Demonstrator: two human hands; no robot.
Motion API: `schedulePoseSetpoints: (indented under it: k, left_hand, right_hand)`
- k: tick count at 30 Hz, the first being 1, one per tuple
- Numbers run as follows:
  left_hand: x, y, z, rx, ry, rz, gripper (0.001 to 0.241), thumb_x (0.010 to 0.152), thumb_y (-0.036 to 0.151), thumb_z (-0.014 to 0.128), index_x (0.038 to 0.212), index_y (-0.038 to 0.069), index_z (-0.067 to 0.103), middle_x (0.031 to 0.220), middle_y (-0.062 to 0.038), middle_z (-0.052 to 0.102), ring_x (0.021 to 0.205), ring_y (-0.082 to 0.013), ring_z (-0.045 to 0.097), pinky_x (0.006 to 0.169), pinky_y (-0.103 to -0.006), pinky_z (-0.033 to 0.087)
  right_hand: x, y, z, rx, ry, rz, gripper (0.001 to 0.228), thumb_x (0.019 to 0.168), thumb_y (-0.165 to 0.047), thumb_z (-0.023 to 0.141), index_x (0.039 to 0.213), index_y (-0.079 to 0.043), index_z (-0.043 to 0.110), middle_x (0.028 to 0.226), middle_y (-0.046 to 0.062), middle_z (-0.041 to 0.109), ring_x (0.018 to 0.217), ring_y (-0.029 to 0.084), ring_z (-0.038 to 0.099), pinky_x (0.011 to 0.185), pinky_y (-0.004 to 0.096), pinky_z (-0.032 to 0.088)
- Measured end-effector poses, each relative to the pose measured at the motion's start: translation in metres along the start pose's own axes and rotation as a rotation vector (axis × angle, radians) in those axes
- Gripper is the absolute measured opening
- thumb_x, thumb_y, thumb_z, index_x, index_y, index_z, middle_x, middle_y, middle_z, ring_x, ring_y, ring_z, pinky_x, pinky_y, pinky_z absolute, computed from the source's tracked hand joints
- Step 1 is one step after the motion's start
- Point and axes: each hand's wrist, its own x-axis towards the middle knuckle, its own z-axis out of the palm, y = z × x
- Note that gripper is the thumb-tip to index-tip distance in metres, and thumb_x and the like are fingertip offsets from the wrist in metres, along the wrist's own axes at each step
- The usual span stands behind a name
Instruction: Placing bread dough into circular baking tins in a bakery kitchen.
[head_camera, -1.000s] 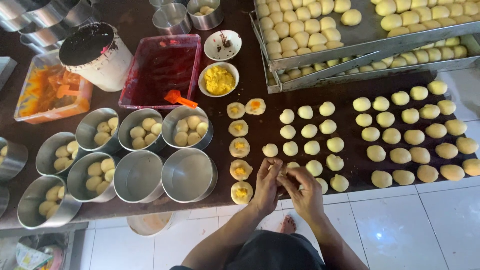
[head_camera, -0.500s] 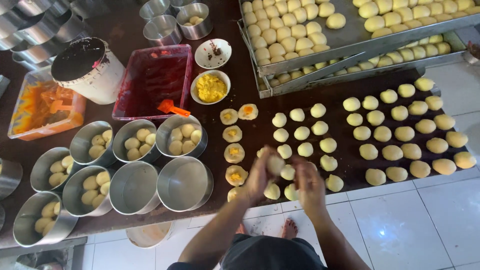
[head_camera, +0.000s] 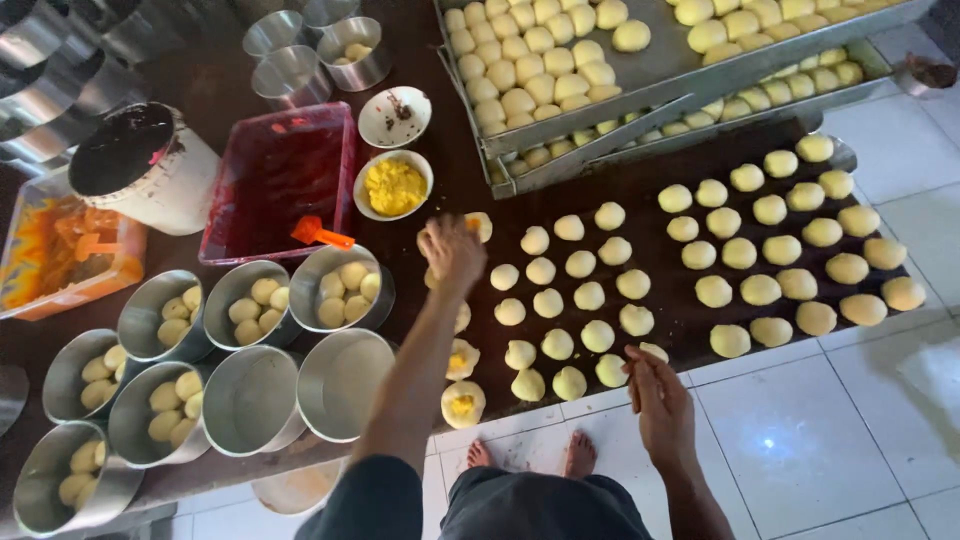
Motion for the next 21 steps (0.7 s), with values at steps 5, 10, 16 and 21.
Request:
schedulePoseSetpoints:
  k: [5,10,16,21]
  left_hand:
    - [0.04,-0.007,-0.024,-0.05,-0.152,-0.052,0.048,0.104,0.043,0.044,0.135,0.012,0.063,0.144,-0.014,0.057,0.136,-0.0346,0.039,0.113,-0.0556,0.031]
    - [0.055,-0.01,-0.01,-0.232,-0.219,-0.122,0.045,0.102,0.045,0.048,0.126,0.011,0.064,0.138,-0.014,0.059,0.134,-0.0385,0.041,0.107,-0.0601,0.029]
    - [0.026,0.01,-0.068,-0.594,-0.285,-0.034,0.056,0.104,0.056,0.041,0.126,0.008,0.062,0.11,-0.021,0.073,0.1,-0.0399,0.069,0.087,-0.0532,0.054]
    - [-0.086,0.05,-0.18,-1.143,-0.495,0.185,0.079,0.096,0.074,0.034,0.139,0.01,0.049,0.131,-0.017,0.066,0.126,-0.0287,0.06,0.1,-0.0464,0.054]
  right_hand:
    - [0.001,-0.007,0.006,-0.105,-0.006,0.052,0.034,0.106,-0.017,0.05,0.129,-0.001,0.068,0.094,0.007,0.069,0.066,0.01,0.049,0.056,0.026,0.042]
    - [0.001,-0.004,0.01,-0.086,-0.108,0.006,0.034,0.106,-0.018,0.05,0.128,-0.002,0.069,0.093,0.006,0.07,0.069,0.01,0.05,0.059,0.026,0.045]
    - [0.013,-0.005,0.023,-0.186,-0.191,0.012,0.033,0.106,-0.02,0.053,0.127,-0.004,0.072,0.091,0.006,0.07,0.073,0.011,0.054,0.059,0.027,0.045]
    - [0.015,-0.071,0.06,-0.406,-0.183,-0.397,0.076,0.081,-0.024,0.079,0.146,0.0,0.046,0.119,0.01,0.062,0.087,0.017,0.066,0.069,0.032,0.06]
